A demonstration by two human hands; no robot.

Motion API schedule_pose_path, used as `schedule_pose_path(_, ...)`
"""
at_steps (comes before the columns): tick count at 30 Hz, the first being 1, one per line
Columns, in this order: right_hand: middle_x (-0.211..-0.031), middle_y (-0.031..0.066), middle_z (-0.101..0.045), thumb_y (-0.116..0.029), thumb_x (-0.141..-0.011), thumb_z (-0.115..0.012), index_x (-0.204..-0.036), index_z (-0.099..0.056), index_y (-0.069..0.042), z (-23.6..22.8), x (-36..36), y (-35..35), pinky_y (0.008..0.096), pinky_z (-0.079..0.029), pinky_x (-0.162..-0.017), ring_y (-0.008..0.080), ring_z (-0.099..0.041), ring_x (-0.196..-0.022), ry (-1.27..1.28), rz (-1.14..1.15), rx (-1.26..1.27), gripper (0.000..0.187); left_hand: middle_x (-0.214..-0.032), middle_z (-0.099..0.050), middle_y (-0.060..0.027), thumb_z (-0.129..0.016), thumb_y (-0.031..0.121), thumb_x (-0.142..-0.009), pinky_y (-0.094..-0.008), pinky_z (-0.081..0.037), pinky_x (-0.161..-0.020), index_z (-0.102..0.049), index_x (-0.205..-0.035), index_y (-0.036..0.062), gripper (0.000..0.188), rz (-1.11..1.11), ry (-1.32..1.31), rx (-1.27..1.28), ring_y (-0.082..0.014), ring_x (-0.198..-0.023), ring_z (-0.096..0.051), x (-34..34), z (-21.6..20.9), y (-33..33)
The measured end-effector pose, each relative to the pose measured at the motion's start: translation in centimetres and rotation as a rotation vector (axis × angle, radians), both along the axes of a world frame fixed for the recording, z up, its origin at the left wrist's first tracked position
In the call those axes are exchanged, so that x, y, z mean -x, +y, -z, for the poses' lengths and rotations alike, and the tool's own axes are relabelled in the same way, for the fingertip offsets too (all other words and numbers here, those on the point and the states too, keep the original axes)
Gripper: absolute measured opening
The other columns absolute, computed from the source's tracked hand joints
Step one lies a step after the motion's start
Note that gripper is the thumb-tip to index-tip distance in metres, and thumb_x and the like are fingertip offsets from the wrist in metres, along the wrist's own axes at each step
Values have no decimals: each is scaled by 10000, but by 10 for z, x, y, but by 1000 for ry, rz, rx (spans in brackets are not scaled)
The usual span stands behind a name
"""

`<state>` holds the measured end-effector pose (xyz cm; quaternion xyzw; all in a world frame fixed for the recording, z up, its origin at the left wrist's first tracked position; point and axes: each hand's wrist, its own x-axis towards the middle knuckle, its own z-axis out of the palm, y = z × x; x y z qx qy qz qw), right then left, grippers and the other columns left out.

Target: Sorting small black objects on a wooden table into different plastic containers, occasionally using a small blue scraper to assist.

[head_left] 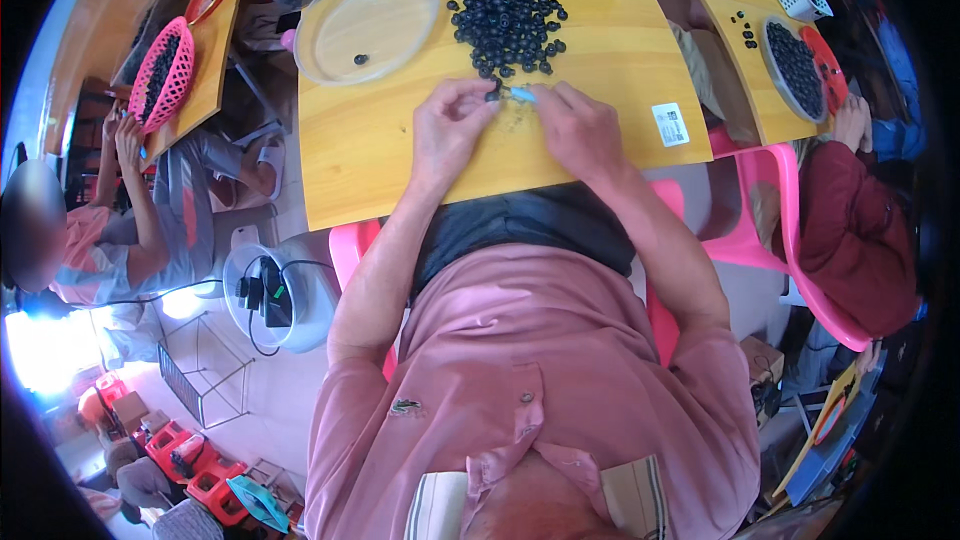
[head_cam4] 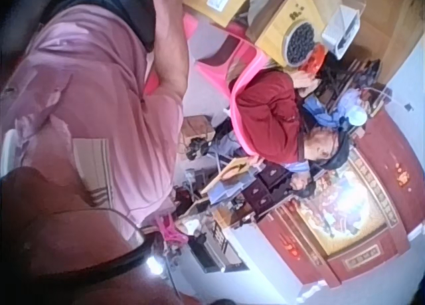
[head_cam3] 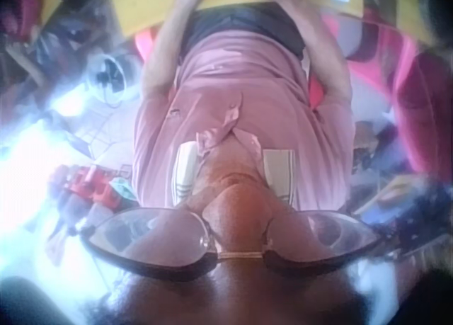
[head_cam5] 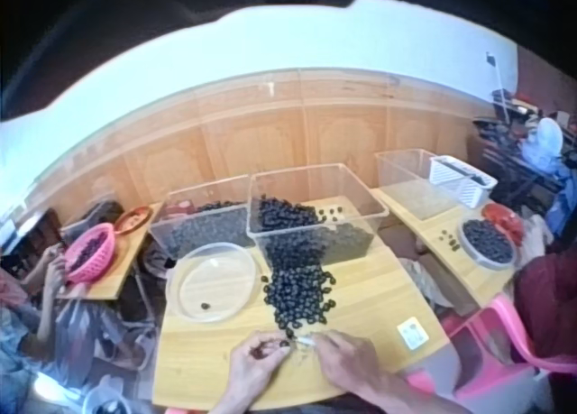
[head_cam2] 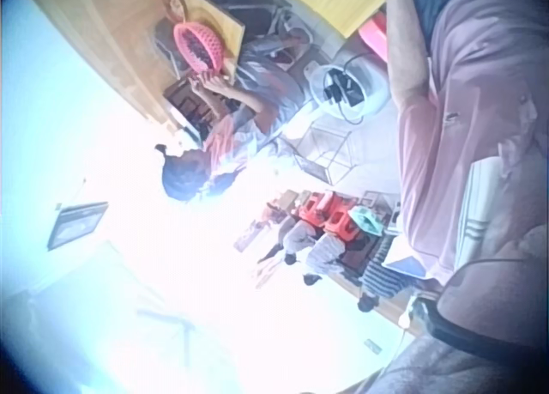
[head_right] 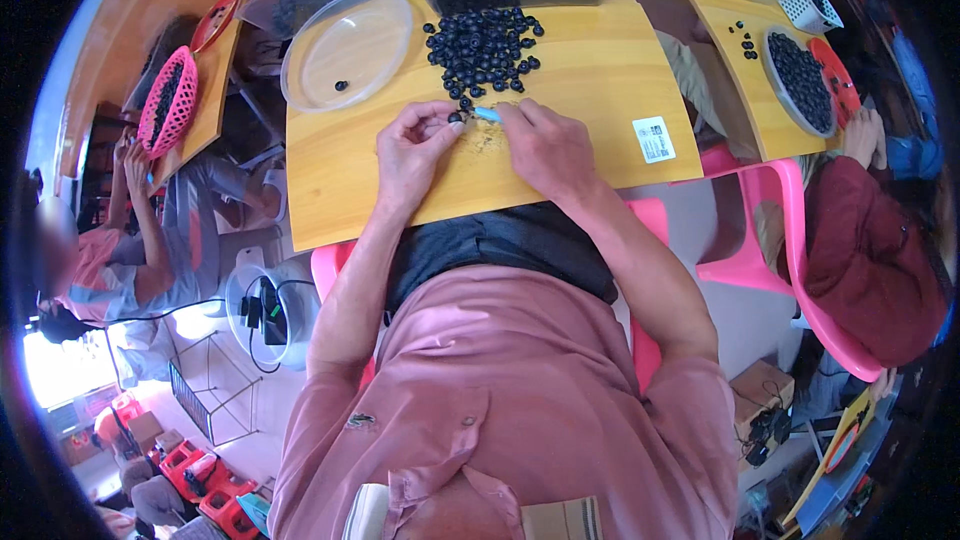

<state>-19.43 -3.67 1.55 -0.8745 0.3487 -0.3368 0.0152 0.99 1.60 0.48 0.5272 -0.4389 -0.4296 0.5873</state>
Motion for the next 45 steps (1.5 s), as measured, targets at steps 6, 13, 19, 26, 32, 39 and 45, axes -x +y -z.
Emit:
schedule_pose_path(6, -851, 79, -655, -113, -936, -687, -1112, -727, -96, 2, 5, -2, 444, -560, -617, 308, -703, -756, -126, 34, -109, 182, -980, -722, -85, -789, 36, -883, -298, -555, -841, -768, -1092, 37, 210, -254, -561, 195, -179, -869, -688, -42, -29, -16)
schedule_pose_path(13, -855, 85, -657, -138, -935, -704, -1117, -730, -109, 5, 5, -5, 457, -554, -624, 325, -697, -740, -164, 45, -112, 186, -1067, -686, -129, -762, 24, -885, -382, -565, -838, -732, -1183, 39, 300, -276, -901, 277, -281, -987, -680, -68, -53, -45)
schedule_pose_path(19, -879, 84, -674, -140, -936, -710, -1124, -730, -107, 5, 4, -5, 451, -555, -626, 331, -700, -748, -192, 59, -118, 192, -1051, -679, -156, -719, 14, -910, -418, -560, -864, -746, -1137, 23, 229, 189, -1062, 343, -349, -991, -680, -22, -32, -32)
schedule_pose_path(26, -868, 86, -661, -150, -939, -716, -1104, -728, -106, 2, 4, -3, 457, -552, -640, 330, -699, -764, -189, 59, -136, 171, -996, -684, -174, -737, 87, -917, -450, -558, -835, -756, -1118, 24, 211, 199, -1153, 216, -369, -927, -687, -21, -31, -34)
schedule_pose_path(32, -862, 85, -656, -154, -942, -713, -1095, -726, -103, 3, 4, -3, 457, -554, -648, 324, -700, -774, -174, 54, -142, 162, -983, -683, -180, -768, 112, -907, -446, -560, -807, -763, -1088, 26, 201, 191, -1117, 162, -363, -864, -696, -19, -34, -36)
schedule_pose_path(39, -865, 82, -661, -161, -945, -713, -1100, -729, -103, 1, 4, -2, 449, -560, -653, 323, -705, -781, -156, 55, -160, 167, -952, -690, -155, -820, 94, -866, -393, -563, -764, -767, -1097, 35, 244, 152, -981, 143, -300, -811, -692, -21, -23, -33)
schedule_pose_path(45, -861, 84, -662, -158, -942, -716, -1108, -726, -101, 3, 5, -3, 447, -562, -651, 320, -706, -777, -175, 32, -147, 176, -922, -703, -53, -836, 53, -875, -278, -531, -727, -768, -1104, 19, 241, 81, -683, 56, -113, -759, -619, -5, -24, -11)
